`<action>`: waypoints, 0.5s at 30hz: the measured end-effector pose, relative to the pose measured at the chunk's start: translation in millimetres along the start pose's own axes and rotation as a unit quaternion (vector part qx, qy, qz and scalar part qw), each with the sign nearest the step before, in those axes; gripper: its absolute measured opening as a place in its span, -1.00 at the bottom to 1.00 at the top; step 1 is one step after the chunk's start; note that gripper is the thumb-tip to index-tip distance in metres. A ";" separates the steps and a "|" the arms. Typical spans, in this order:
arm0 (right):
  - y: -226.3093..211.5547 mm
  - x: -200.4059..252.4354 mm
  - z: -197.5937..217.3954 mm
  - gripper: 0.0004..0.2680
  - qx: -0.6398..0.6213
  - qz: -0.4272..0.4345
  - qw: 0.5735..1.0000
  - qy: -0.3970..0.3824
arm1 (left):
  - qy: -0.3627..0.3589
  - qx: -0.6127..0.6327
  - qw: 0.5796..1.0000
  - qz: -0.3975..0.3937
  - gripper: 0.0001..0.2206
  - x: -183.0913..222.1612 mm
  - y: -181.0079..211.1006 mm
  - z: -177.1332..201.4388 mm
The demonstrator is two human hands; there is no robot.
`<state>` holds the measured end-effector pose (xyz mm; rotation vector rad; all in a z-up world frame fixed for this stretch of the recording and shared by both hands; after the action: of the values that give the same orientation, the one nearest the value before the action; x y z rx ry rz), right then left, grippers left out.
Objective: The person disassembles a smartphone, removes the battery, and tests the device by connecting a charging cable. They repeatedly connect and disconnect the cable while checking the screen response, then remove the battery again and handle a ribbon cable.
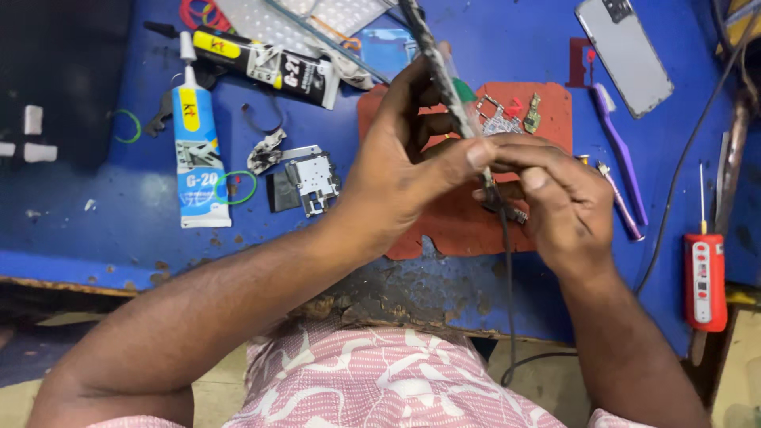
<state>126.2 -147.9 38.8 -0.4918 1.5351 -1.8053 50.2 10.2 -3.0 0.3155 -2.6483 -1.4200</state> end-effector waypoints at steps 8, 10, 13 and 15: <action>41.8 22.1 -7.5 -0.58 -0.121 -0.040 0.991 -0.028 | 0.084 -0.143 0.986 -0.005 -0.18 2.9 3.8 -3.3; 49.8 27.0 -3.0 -0.56 -0.140 -0.057 0.988 -0.010 | 0.092 -0.137 0.986 -0.023 -0.18 4.8 5.7 -5.3; 56.8 27.5 -0.9 -0.54 -0.185 -0.068 0.980 0.017 | 0.119 -0.247 0.956 -0.102 -0.18 10.2 13.7 -9.1; 54.1 25.0 -3.4 -0.53 -0.190 -0.067 0.979 0.012 | 0.106 -0.235 0.962 -0.093 -0.18 9.7 11.8 -9.4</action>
<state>121.4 -166.0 -17.9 -0.7736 1.9152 -1.6206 41.1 6.6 12.1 0.6298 -2.0757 -1.8913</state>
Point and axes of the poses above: each hand's wrist, its own x-axis away from the middle knuckle, its own z-axis out of the back of the hand, y = z × x, the point moved 5 cm from there along -x, towards the middle knuckle, and after that the axes turned 6 degrees about z, right-handed, at the moved point
